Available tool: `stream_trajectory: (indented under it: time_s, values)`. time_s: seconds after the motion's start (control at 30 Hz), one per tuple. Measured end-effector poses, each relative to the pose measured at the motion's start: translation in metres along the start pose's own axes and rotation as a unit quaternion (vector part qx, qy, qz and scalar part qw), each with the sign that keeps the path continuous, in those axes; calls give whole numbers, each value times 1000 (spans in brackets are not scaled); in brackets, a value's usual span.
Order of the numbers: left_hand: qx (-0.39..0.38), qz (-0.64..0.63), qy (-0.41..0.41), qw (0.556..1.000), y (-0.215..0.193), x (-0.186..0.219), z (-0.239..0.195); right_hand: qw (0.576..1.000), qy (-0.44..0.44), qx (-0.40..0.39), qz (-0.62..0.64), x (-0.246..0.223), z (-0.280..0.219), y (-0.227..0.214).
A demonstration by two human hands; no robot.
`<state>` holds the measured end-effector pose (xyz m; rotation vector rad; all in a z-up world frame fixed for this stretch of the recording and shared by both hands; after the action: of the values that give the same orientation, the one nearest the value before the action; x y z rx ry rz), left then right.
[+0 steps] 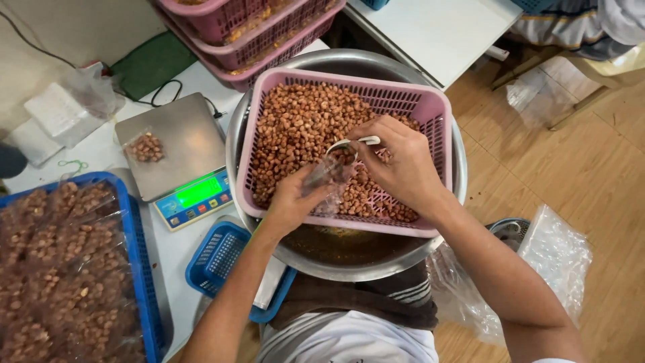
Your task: The person scoops peanuts from a pink basket into small plastic bags using a spoon, weighs each bag on a digital scale, and places the filled bags into a blue tray. The process is repeated continuously throughout the clip.
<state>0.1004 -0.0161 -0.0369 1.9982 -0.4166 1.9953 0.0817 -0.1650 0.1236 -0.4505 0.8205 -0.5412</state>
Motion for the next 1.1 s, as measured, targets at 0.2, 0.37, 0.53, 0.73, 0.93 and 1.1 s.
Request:
stream_trajectory:
  time_s: [0.2,0.37,0.53,0.73,0.93,1.1]
  values:
    - [-82,71,-19,994,25,13,7,997,75,22,11,59,-14,-19]
    - [-87,56,-24,994,29,6,17,986,157,29,40,56,-14,-37]
    - [-56,12,6,998,33,7,14,936,284,64,199,97,-28,-29]
    - [66,59,24,996,-31,15,10,933,299,67,189,137,-50,-31]
    - [285,270,195,899,-209,6,28,926,334,38,170,147,-67,-20]
    - [322,610,214,692,-203,15,-16,862,498,-87,-39,99,-59,-11]
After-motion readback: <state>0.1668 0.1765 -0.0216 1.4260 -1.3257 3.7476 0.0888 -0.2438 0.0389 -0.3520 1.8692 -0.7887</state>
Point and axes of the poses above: each hand's wrist, its own z-axis towards the middle knuckle, its own y-axis out of the palm, x = y × z, the point moved 9 cm from there along z, towards the middle knuckle, and after that the axes turned 2 degrees about x, right-handed, at the moved point
